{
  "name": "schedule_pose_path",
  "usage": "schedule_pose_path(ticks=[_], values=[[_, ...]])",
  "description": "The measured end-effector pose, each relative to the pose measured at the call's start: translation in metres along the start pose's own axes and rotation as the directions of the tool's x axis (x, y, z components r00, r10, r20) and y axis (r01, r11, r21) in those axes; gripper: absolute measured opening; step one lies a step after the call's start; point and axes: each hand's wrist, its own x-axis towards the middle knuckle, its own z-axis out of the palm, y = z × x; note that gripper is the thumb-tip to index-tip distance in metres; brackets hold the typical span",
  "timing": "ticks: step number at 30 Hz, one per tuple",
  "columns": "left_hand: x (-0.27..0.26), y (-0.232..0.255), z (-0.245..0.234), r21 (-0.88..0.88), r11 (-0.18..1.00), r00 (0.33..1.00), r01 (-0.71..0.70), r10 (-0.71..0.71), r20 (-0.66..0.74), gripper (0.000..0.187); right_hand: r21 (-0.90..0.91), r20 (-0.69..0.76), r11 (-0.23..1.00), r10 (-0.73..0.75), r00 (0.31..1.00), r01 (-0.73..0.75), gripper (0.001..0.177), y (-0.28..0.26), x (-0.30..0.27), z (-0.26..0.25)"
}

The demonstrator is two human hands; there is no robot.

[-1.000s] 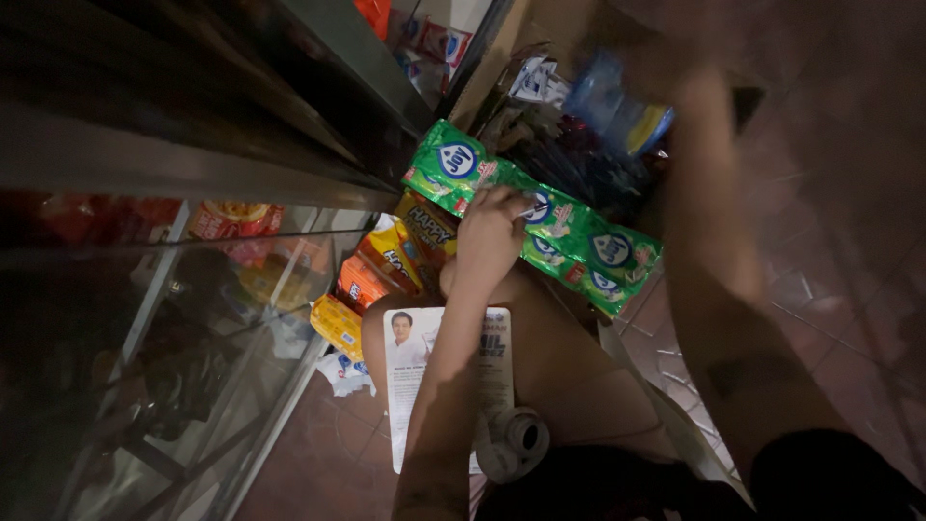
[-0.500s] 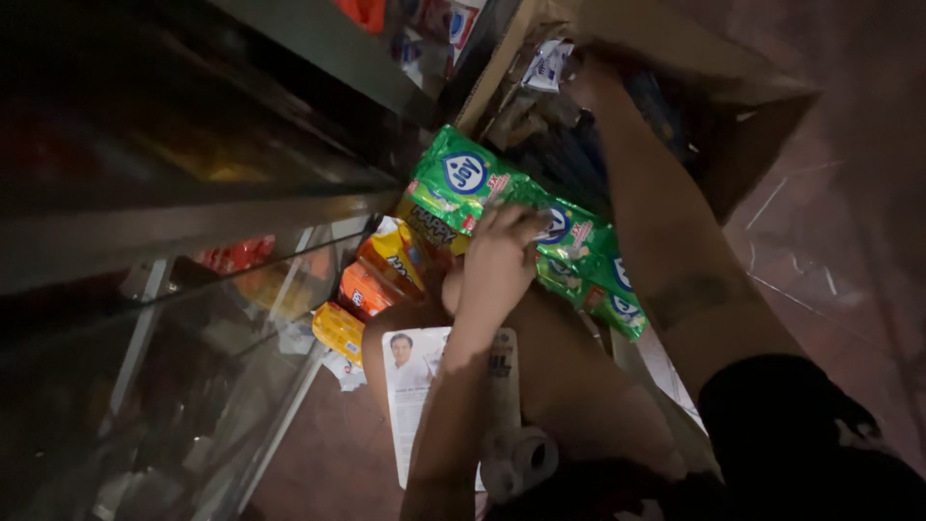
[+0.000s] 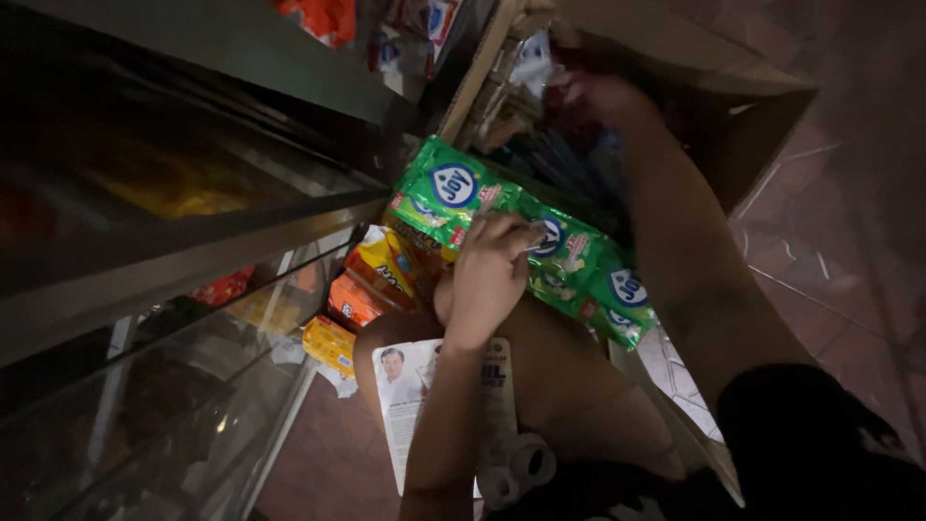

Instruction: The person sits on the floor and unpacks various packaged goods from a cardboard box. They handle multiple items including Joy detergent sachets, Dove soap packs, and other household products, placing them on the floor beside the box.

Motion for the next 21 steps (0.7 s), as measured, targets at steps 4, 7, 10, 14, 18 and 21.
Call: schedule_pose_path(ticks=[4, 7, 10, 14, 18, 21], values=[[0.006, 0.003, 0.007, -0.003, 1.0, 1.0, -0.004, 0.004, 0.023, 0.032, -0.494, 0.141, 0.849, -0.132, 0.981, 0.185, 0.067, 0.013, -0.001, 0.017], [0.005, 0.006, 0.009, 0.032, 0.999, 0.999, 0.004, -0.005, 0.033, 0.032, -0.682, 0.101, 0.725, -0.037, 0.994, 0.097, 0.075, 0.021, 0.002, 0.033], [0.008, 0.005, 0.01, 0.033, 0.999, 0.999, 0.008, -0.009, 0.035, 0.032, -0.747, 0.102, 0.664, 0.075, 0.992, 0.027, 0.085, 0.013, 0.012, 0.036], [0.006, 0.005, 0.01, 0.049, 0.999, 0.998, -0.001, -0.001, 0.055, 0.033, -0.847, 0.109, 0.524, 0.015, 0.994, 0.085, 0.067, 0.013, 0.016, 0.033], [0.005, 0.003, 0.009, 0.035, 0.999, 0.997, 0.01, -0.013, 0.073, 0.035, -0.93, -0.131, 0.357, -0.548, 0.826, 0.089, 0.046, 0.013, 0.019, 0.032], [0.006, 0.0, 0.009, 0.046, 0.999, 0.996, 0.0, -0.004, 0.086, 0.036, -0.882, -0.408, 0.469, -0.706, 0.579, -0.05, 0.04, 0.02, 0.017, 0.032]])
